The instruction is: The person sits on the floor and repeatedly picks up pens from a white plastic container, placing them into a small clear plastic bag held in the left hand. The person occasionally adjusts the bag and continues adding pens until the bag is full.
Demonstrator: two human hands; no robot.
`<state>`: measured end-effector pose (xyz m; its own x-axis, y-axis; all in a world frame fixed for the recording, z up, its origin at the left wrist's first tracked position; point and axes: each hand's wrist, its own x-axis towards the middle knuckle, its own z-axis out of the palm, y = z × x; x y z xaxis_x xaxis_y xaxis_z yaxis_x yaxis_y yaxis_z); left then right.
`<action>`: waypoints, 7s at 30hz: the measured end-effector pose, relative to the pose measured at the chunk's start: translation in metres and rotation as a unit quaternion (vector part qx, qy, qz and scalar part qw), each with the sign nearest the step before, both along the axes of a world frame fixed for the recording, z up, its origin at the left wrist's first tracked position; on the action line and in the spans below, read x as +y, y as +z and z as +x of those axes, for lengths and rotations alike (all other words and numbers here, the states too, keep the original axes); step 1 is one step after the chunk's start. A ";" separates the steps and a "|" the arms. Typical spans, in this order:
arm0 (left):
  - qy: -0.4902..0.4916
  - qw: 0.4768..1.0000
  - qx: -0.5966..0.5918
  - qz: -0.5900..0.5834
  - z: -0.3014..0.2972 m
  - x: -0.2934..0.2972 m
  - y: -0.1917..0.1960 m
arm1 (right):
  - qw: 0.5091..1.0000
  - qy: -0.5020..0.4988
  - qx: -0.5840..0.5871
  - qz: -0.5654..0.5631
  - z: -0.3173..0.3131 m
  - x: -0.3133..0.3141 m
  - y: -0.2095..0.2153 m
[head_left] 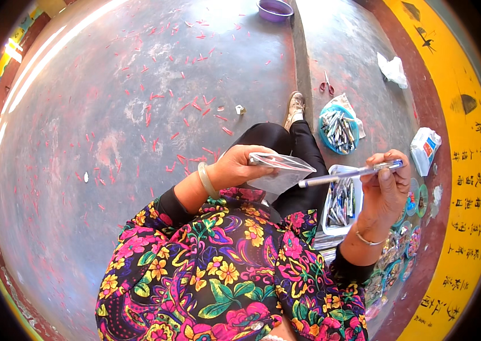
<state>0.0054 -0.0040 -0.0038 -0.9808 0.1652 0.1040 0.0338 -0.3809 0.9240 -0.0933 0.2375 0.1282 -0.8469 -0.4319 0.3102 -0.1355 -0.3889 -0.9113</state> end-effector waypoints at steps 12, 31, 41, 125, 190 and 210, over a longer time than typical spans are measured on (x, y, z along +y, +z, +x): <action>-0.008 1.000 -0.004 0.014 -0.003 0.004 -0.007 | 0.963 -0.168 0.203 0.053 0.021 -0.030 -0.010; 0.003 1.000 -0.009 -0.016 -0.003 0.006 0.004 | 0.959 -0.056 0.147 0.233 0.024 -0.051 -0.039; 0.006 1.000 -0.020 0.001 -0.002 0.004 -0.001 | 0.927 -0.106 0.238 0.269 0.033 -0.063 -0.065; 0.044 0.984 -0.026 -0.169 -0.018 0.025 0.008 | 0.847 -0.333 -0.407 -0.076 -0.004 0.256 -0.332; 0.044 0.995 0.020 -0.089 -0.003 -0.014 0.008 | 0.933 0.009 0.282 0.223 -0.003 -0.027 0.022; 0.019 0.999 0.001 -0.037 -0.001 -0.017 0.011 | 0.934 0.007 0.214 0.286 0.011 -0.060 0.023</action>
